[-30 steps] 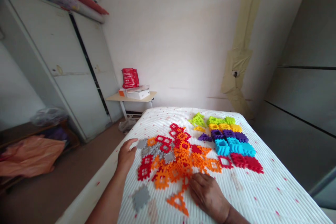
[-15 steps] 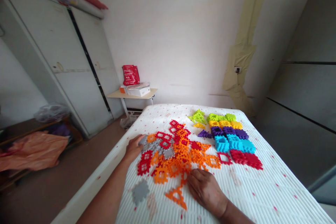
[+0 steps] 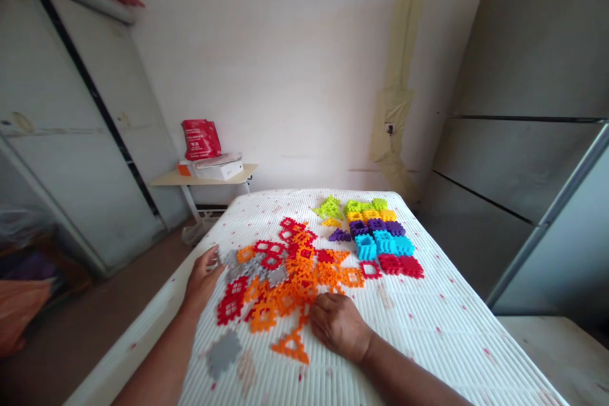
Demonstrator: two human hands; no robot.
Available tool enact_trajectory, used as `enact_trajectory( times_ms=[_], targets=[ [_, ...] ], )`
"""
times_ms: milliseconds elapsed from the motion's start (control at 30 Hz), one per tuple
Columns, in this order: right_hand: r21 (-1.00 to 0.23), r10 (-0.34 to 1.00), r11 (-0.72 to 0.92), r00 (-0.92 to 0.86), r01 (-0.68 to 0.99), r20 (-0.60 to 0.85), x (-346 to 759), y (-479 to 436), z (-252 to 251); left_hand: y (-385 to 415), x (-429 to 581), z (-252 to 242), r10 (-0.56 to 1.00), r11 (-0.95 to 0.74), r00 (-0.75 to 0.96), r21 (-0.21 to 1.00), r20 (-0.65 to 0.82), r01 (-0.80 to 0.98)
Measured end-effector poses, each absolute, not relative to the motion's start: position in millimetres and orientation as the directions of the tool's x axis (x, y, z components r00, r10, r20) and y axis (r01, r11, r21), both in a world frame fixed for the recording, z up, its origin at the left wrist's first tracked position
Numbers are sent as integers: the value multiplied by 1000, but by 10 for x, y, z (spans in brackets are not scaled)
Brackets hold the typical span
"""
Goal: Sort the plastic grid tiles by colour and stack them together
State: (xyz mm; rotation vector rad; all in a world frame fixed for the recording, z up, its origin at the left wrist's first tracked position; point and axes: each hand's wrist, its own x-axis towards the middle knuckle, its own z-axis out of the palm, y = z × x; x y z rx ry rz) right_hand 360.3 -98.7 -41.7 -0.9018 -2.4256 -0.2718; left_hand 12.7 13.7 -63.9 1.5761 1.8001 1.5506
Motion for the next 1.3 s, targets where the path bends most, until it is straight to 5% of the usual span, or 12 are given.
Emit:
enact_trajectory(
  times_ms=[233,433,533,667,767,933,1033,1300],
  targets=[
    [-34,562,765,-640,644,525,3624,-980,-450,-108,363,-378,868,-277,-387,951,310,140],
    [-29,548,773,-643,634,535,3628,-971,-459,-227,664,-210,923,-326,-288,917,257,-229],
    [-19,551,767,-642,642,534,3619,-980,-454,-244,799,-153,938,-314,-237,908,252,-278],
    [-7,567,751,-639,660,519,3620,-982,-473,-239,975,-108,942,-288,-214,951,259,-114],
    [-5,570,748,-638,664,517,3624,-975,-493,-244,1063,-115,919,-286,-210,932,333,223],
    [-6,579,742,-637,670,509,3610,-974,-465,-277,1023,-176,867,-122,-147,489,475,864],
    [-27,584,748,-638,663,501,3610,-985,-424,-277,974,-219,894,-23,-145,365,424,931],
    [-165,650,711,-549,683,526,3687,-789,-310,-211,967,-315,895,-137,-78,437,439,889]
  ],
)
